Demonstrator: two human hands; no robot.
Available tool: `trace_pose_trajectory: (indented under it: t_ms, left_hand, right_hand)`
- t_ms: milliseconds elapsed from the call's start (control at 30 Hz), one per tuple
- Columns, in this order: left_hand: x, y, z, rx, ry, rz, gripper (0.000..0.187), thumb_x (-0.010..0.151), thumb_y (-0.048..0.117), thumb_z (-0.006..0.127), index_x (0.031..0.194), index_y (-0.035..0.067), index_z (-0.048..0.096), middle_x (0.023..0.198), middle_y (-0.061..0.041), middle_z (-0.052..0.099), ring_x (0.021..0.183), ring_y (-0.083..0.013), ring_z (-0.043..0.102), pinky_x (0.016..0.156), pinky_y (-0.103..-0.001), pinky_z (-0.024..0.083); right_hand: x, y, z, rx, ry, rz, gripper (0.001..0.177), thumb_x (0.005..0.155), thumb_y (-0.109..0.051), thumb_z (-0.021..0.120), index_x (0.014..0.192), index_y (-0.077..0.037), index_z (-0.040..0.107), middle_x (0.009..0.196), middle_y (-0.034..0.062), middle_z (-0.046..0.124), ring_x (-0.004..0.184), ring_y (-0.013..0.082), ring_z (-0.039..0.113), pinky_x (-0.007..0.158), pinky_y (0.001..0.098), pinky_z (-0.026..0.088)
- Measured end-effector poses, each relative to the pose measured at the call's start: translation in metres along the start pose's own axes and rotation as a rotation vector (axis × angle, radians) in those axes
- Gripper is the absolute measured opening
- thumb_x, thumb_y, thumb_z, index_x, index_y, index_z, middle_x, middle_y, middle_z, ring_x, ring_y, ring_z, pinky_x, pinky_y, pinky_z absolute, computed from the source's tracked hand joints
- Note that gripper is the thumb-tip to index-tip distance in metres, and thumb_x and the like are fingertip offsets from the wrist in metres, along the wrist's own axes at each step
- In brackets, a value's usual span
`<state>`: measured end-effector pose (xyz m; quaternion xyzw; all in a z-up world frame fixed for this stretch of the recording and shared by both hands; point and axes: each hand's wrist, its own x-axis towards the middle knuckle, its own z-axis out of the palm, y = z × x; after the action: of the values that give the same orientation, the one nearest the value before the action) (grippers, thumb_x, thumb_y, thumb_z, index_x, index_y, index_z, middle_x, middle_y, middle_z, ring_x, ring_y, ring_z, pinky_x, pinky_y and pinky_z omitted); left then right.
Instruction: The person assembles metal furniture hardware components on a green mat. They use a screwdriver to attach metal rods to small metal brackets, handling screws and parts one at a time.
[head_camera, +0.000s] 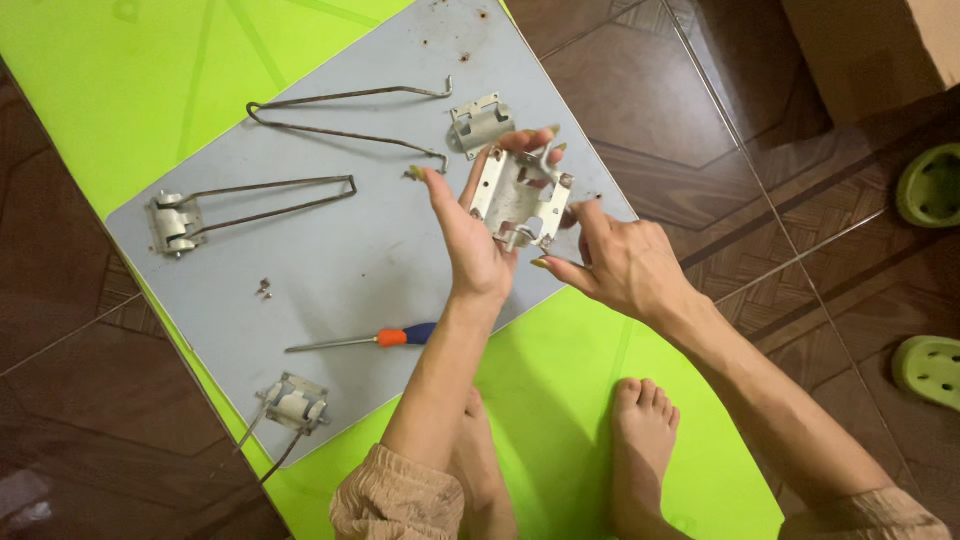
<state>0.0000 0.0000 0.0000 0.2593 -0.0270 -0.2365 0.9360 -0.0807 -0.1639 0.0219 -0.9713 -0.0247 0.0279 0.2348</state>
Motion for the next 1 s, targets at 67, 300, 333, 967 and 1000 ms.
trace_pose_trajectory:
  t_ms: [67,300,333,967,1000]
  left_hand:
    - [0.0,0.008,0.005,0.108,-0.001,0.03,0.1,0.102,0.079,0.01,0.132,-0.004,0.056,0.14,-0.022,0.061,0.13,-0.0339,0.06,0.119,-0.045,0.045]
    - [-0.004,0.018,0.016,0.155,-0.05,0.078,0.109,0.094,0.085,0.006,0.132,-0.004,0.056,0.134,-0.026,0.064,0.126,-0.0366,0.061,0.116,-0.048,0.046]
    - [-0.004,0.018,0.015,0.136,-0.056,0.074,0.11,0.094,0.085,0.005,0.132,-0.004,0.056,0.134,-0.026,0.064,0.127,-0.0371,0.061,0.117,-0.049,0.046]
    - [-0.006,0.023,0.015,0.153,-0.165,0.049,0.102,0.101,0.081,0.006,0.123,-0.004,0.058,0.128,-0.024,0.065,0.118,-0.0311,0.062,0.109,-0.044,0.049]
    - [-0.006,0.024,0.014,0.163,-0.178,0.044,0.102,0.101,0.081,0.006,0.123,-0.004,0.058,0.128,-0.024,0.064,0.119,-0.0308,0.061,0.109,-0.044,0.048]
  right_hand:
    - [0.001,-0.001,-0.002,-0.026,-0.031,0.008,0.05,0.088,-0.048,0.075,0.108,-0.004,0.057,0.063,0.0089,0.069,0.056,0.0315,0.069,0.055,0.0454,0.054]
    - [-0.006,-0.013,-0.007,-0.112,0.034,0.068,0.041,0.089,-0.045,0.075,0.103,-0.009,0.061,0.055,0.0084,0.065,0.051,0.0324,0.066,0.049,0.0461,0.051]
    - [-0.007,-0.015,-0.006,-0.098,0.05,0.067,0.04,0.09,-0.044,0.075,0.102,-0.009,0.061,0.054,0.0084,0.064,0.051,0.0326,0.066,0.05,0.0457,0.051]
    - [-0.018,-0.026,-0.001,-0.089,0.108,0.028,0.04,0.089,-0.043,0.078,0.096,-0.008,0.06,0.051,0.0074,0.062,0.047,0.0308,0.064,0.045,0.0433,0.049]
    - [-0.018,-0.026,-0.002,-0.108,0.102,0.03,0.04,0.089,-0.044,0.078,0.096,-0.008,0.061,0.051,0.0079,0.062,0.047,0.0311,0.064,0.045,0.0436,0.049]
